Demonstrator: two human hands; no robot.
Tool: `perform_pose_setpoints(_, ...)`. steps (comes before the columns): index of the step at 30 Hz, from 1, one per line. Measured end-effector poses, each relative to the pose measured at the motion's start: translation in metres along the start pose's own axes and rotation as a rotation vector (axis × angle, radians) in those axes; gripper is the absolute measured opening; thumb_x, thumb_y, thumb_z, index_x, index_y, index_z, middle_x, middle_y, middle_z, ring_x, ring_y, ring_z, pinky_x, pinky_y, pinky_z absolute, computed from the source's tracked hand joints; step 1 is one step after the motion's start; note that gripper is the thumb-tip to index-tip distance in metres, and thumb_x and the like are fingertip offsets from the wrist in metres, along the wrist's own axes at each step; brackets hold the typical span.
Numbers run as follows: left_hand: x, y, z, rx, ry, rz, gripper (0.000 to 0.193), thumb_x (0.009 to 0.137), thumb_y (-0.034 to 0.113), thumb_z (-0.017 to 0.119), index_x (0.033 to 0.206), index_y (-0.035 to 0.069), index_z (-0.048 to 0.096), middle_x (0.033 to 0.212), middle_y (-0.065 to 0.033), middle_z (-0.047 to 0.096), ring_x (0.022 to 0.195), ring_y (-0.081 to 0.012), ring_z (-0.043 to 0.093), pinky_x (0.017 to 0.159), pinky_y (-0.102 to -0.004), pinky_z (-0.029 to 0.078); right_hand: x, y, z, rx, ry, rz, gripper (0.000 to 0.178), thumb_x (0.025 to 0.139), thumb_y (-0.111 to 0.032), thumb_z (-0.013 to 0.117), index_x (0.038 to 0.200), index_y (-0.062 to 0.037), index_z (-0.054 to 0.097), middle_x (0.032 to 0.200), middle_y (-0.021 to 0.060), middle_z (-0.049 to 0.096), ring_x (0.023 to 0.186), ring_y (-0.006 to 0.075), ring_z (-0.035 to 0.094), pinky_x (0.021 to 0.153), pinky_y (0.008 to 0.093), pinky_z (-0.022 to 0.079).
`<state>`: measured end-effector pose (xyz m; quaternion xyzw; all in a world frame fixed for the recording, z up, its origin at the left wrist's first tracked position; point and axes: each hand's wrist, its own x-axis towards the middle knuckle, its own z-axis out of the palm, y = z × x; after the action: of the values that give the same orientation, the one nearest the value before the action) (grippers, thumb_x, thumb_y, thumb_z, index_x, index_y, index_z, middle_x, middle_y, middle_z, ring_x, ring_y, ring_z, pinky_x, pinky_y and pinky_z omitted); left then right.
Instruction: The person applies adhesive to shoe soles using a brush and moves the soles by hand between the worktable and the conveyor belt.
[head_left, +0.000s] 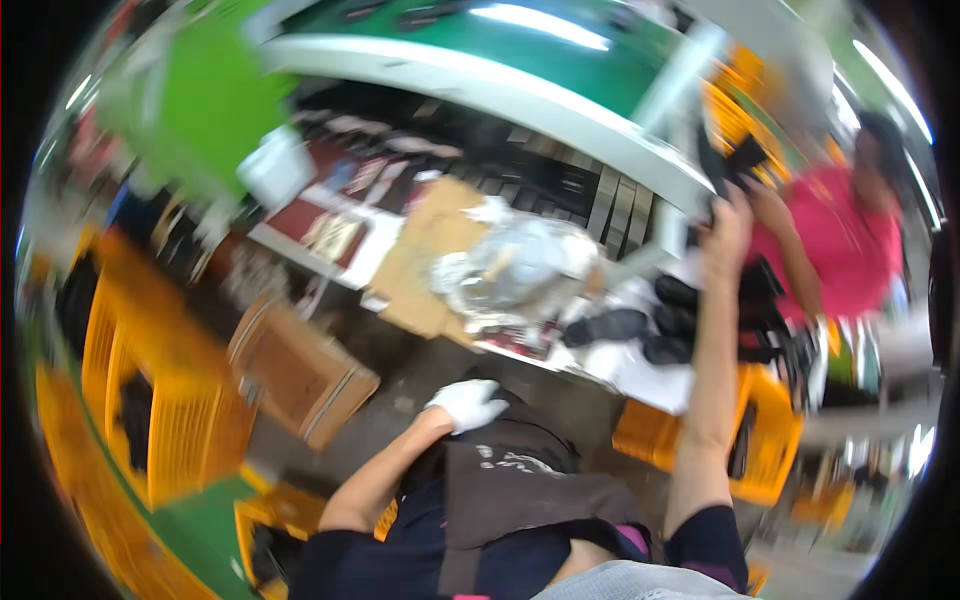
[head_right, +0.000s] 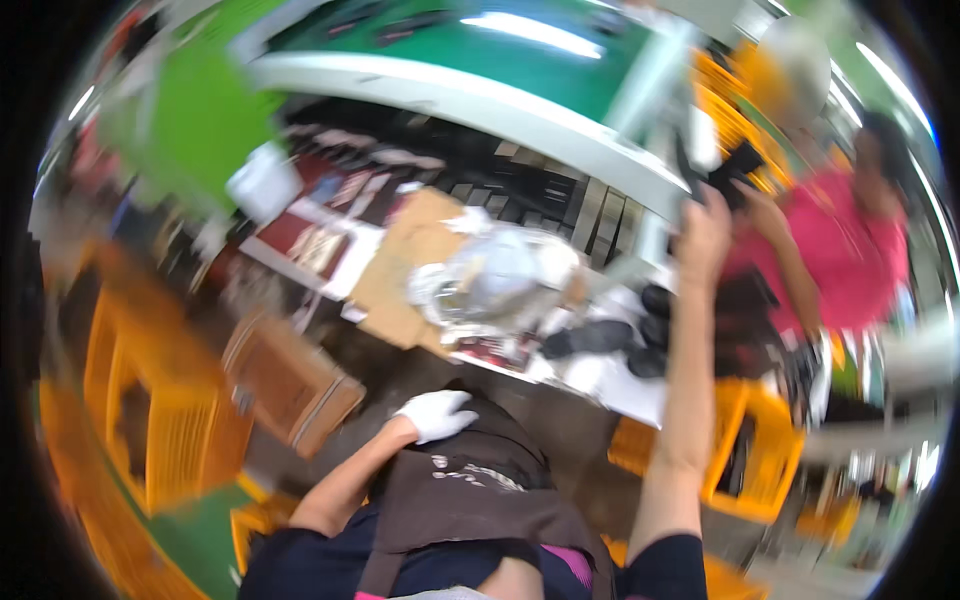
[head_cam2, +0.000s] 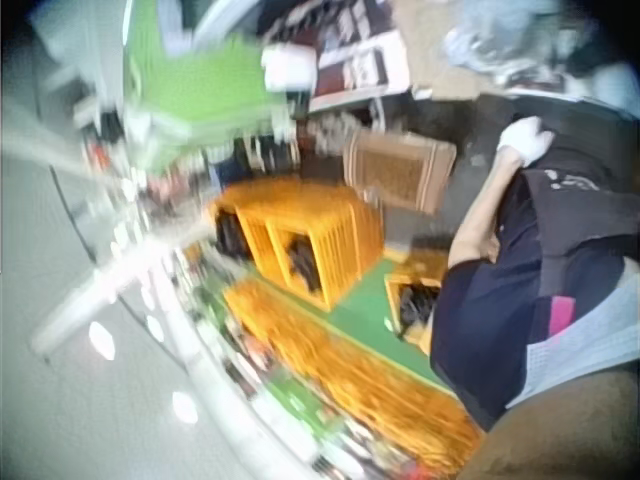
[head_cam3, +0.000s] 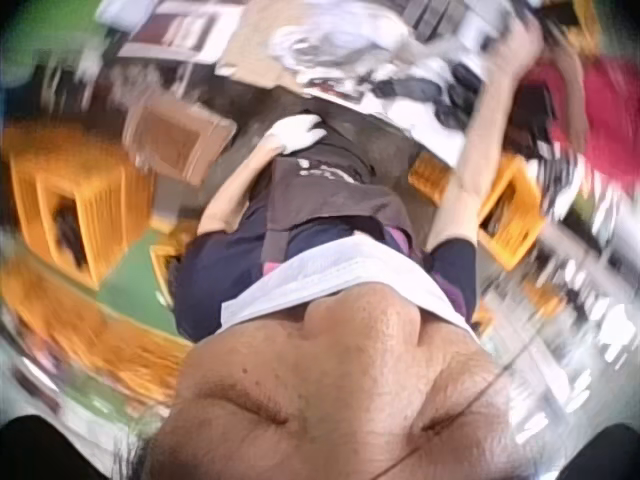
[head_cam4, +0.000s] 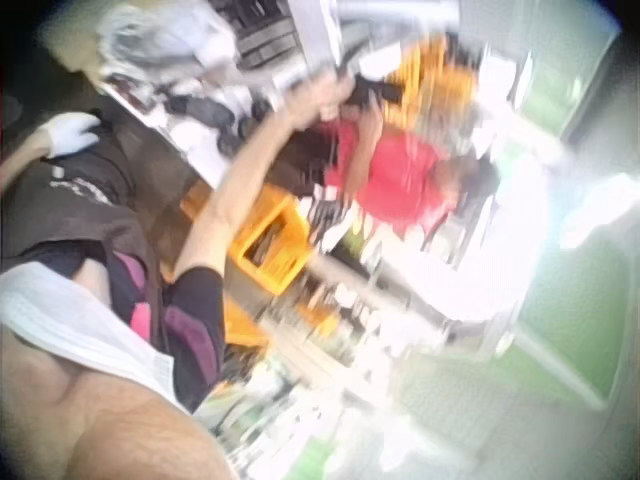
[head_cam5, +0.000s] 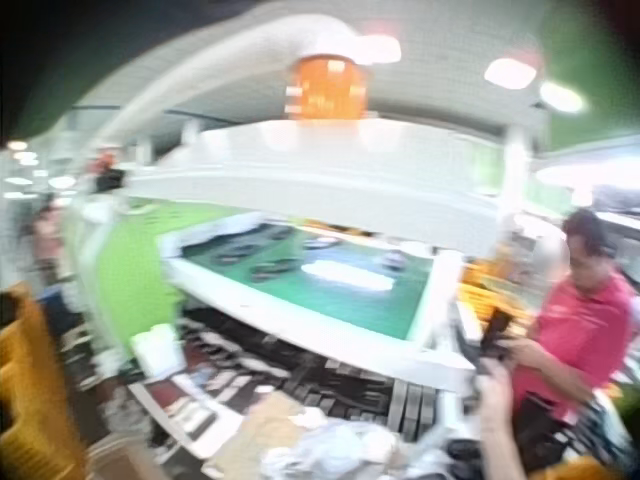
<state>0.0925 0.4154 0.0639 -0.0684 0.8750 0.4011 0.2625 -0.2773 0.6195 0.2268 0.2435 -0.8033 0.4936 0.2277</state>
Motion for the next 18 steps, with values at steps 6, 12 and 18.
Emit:
perform_pose_setpoints(6,-0.011,0.015,0.005,0.074,0.003,-0.020,0.044,0.087,0.040,0.051,0.101,-0.001,0.062,0.092,-0.0226,0.066,0.089,-0.0383,0.064,0.079,-0.0450,0.050,0.080,0.066,-0.015,-0.449,-0.246,-0.073,0.049,0.093,-0.026,0.056,0.130,0.0049,0.047,0.126,0.0216,0.054,0.117,0.0301,0.049,0.102,0.0339,0.035)
perform_pose_setpoints(12,-0.025,0.007,0.018,-0.017,0.074,-0.110,0.045,0.087,0.041,0.051,0.103,0.001,0.063,0.095,-0.0209,0.067,0.092,-0.0381,0.063,0.080,-0.0455,0.050,0.085,0.101,0.002,-0.722,-0.346,-0.162,0.077,0.078,-0.056,0.061,0.131,-0.0020,0.047,0.122,0.0236,0.056,0.111,0.0383,0.055,0.094,0.0429,0.044)
perform_pose_setpoints(18,-0.024,0.019,0.023,-0.001,0.015,-0.072,0.044,0.087,0.040,0.051,0.105,0.001,0.063,0.097,-0.0213,0.066,0.094,-0.0379,0.063,0.082,-0.0454,0.049,-0.030,0.044,-0.025,-0.277,-0.257,-0.321,0.036,0.094,-0.017,0.055,0.124,0.0039,0.052,0.111,0.0162,0.060,0.100,0.0231,0.057,0.089,0.0334,0.044)
